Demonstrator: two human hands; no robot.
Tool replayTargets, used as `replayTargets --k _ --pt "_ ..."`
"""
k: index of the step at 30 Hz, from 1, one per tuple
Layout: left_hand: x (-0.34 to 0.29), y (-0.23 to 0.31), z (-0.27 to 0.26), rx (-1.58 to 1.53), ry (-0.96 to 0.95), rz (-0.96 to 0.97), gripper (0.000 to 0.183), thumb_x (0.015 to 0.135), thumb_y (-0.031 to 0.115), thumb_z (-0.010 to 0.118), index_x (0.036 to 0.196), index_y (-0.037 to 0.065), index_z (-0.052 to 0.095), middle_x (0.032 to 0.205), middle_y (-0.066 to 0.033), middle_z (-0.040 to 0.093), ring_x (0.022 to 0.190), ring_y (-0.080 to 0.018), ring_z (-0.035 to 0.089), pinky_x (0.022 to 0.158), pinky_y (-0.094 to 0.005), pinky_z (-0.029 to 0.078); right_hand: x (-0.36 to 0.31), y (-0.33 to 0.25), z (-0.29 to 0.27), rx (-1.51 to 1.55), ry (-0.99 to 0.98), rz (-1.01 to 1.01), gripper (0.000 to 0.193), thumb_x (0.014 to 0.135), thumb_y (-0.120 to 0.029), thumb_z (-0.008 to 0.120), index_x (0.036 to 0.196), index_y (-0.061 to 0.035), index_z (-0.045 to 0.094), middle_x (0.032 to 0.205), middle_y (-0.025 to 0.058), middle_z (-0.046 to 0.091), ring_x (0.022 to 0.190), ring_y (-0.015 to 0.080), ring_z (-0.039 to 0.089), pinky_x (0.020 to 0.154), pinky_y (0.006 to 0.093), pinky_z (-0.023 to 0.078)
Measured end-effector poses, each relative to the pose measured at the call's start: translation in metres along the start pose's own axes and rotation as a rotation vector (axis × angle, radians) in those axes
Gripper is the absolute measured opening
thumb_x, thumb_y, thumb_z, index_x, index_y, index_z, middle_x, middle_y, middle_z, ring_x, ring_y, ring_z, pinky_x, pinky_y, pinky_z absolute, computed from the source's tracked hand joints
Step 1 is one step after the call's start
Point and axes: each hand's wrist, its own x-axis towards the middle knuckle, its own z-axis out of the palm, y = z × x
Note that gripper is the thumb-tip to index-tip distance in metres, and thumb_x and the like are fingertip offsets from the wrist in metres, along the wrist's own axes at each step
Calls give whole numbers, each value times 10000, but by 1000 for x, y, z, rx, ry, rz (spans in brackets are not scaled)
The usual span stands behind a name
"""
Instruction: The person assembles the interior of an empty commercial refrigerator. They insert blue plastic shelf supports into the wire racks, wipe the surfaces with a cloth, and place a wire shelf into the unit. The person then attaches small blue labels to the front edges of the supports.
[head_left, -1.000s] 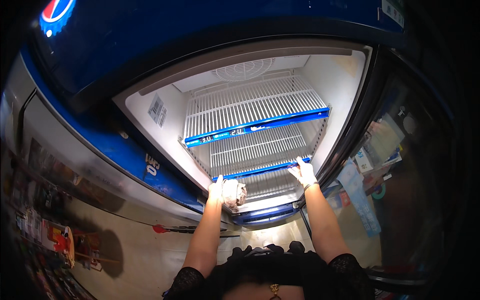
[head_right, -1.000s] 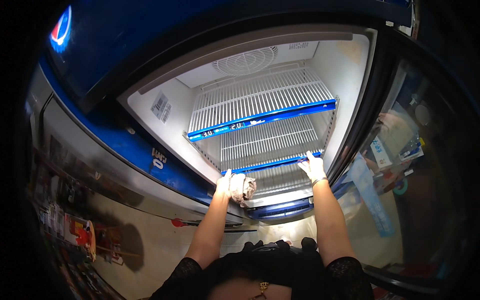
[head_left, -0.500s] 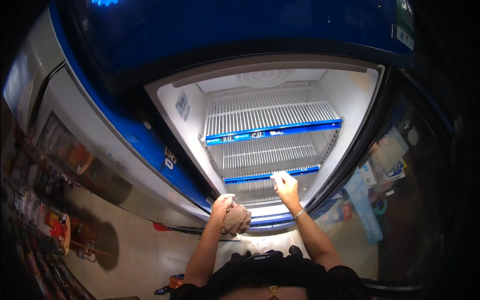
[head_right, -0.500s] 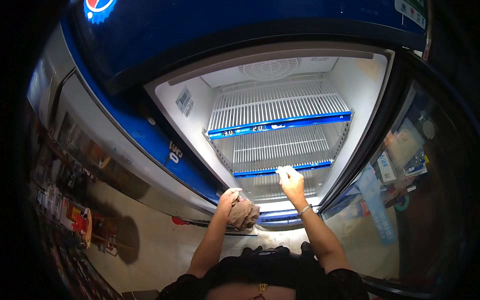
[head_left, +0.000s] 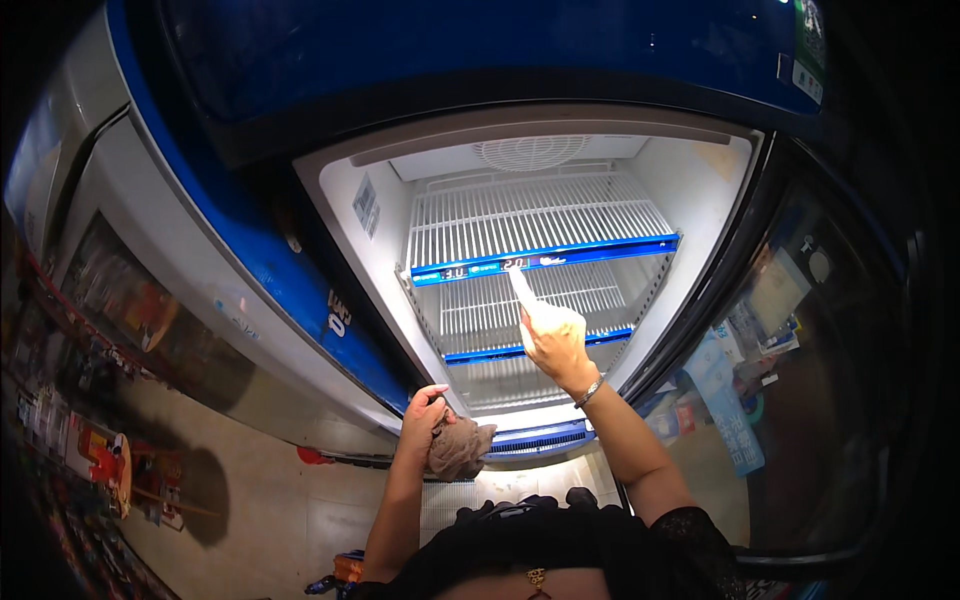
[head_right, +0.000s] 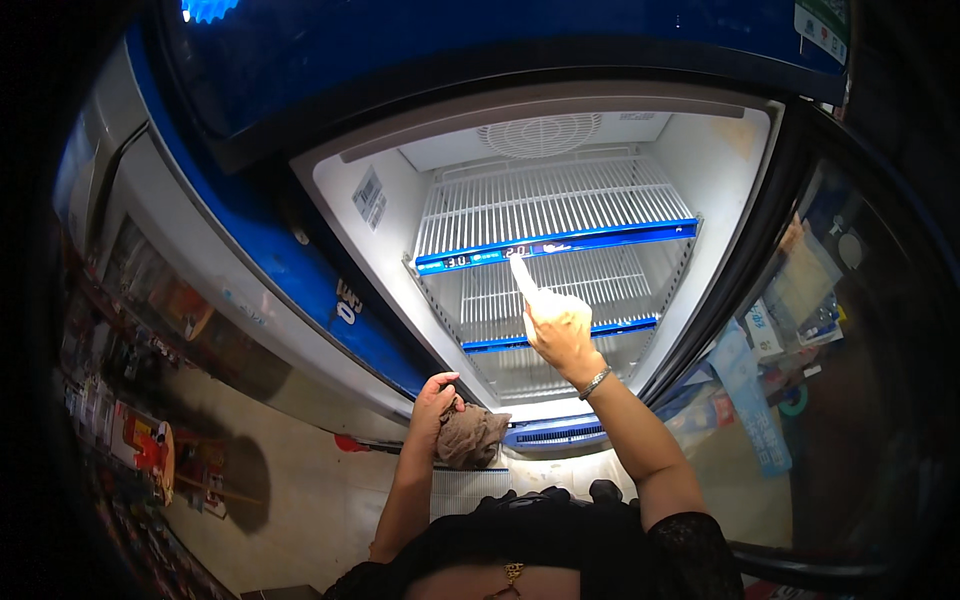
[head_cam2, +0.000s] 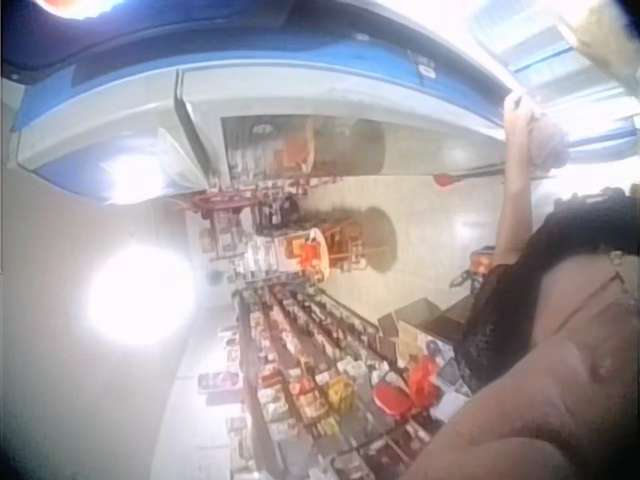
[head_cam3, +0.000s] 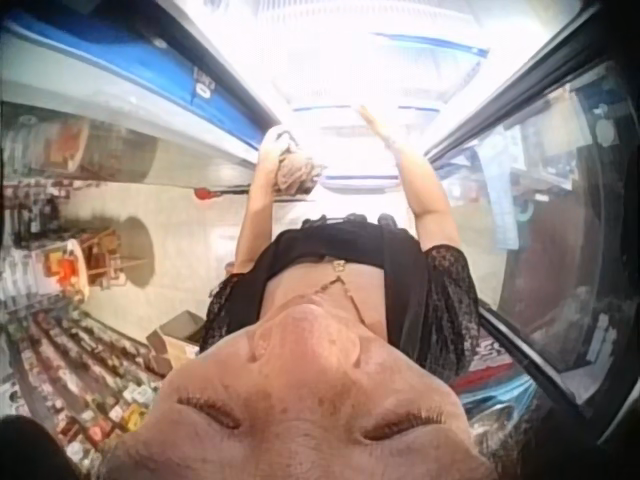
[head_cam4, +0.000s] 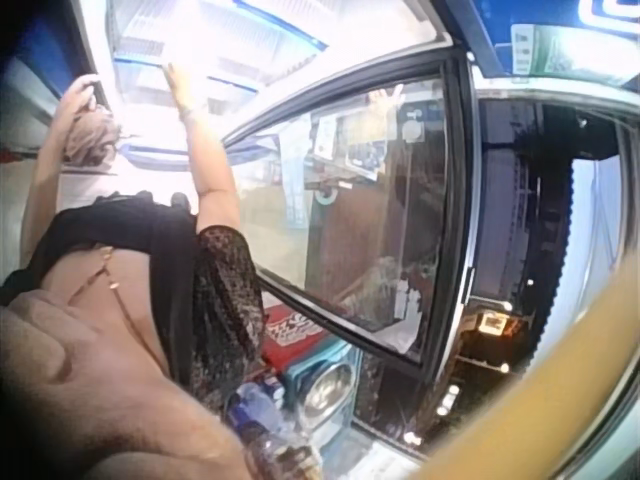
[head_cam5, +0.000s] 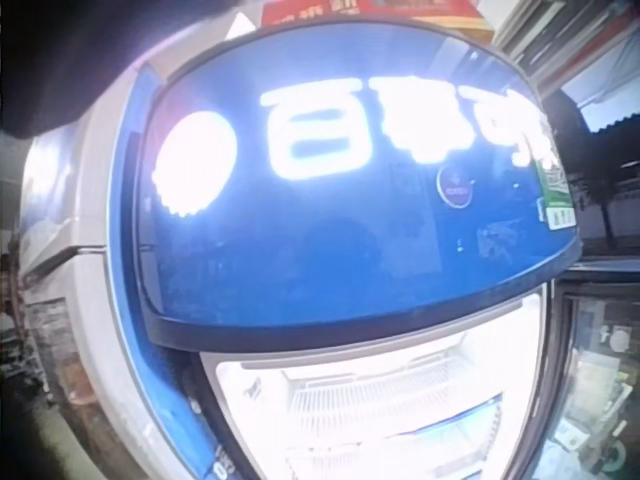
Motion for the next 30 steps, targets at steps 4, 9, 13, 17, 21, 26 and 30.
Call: replayTargets --k 4,9,13,17,21,26,30 --pt "2 3 8 18 -7 -42 260 950 111 515 1207 71 527 752 -73 602 697 -123 571 674 -259 474 3 10 10 -119 -25 -38 660 829 -134 602 1444 -80 368 660 49 553 555 217 559 531 345 442" --pt "5 2 11 3 -9 -36 294 942 98 508 1234 69 505 735 -80 599 677 -126 573 670 -256 478 -1 15 8 -115 14 -29 318 828 -151 605 1134 -66 597 666 52 541 573 221 566 538 346 444" --pt "11 8 17 61 -1 42 389 932 59 491 1316 55 427 718 -67 582 649 -125 572 647 -249 479 0 20 4 -109 -14 -7 407 815 -111 615 1202 -69 497 621 58 536 529 221 552 510 340 440" --pt "18 30 35 128 3 202 614 917 -10 480 1470 68 227 684 -32 540 606 -109 551 593 -233 468 0 17 2 -74 -37 17 71 800 -151 626 812 -83 607 670 59 549 581 227 574 538 342 448" --pt "20 74 61 397 15 381 734 909 -16 482 1529 117 113 620 -16 514 564 -76 500 539 -236 433 -1 18 7 -51 -9 12 66 796 -143 630 794 -84 602 674 59 557 585 228 579 542 342 452" --pt "44 102 76 805 147 505 700 892 66 531 1508 122 203 558 -74 540 468 -179 515 470 -338 420 3 16 -1 -67 -3 10 397 798 -118 620 1193 -108 578 643 45 531 561 213 559 530 332 446" --pt "50 113 89 890 182 559 782 857 20 529 1528 163 154 540 -61 510 485 -114 483 508 -297 445 1 29 -13 -170 -26 42 733 800 -92 604 1480 -155 338 608 37 494 524 193 528 498 322 430"
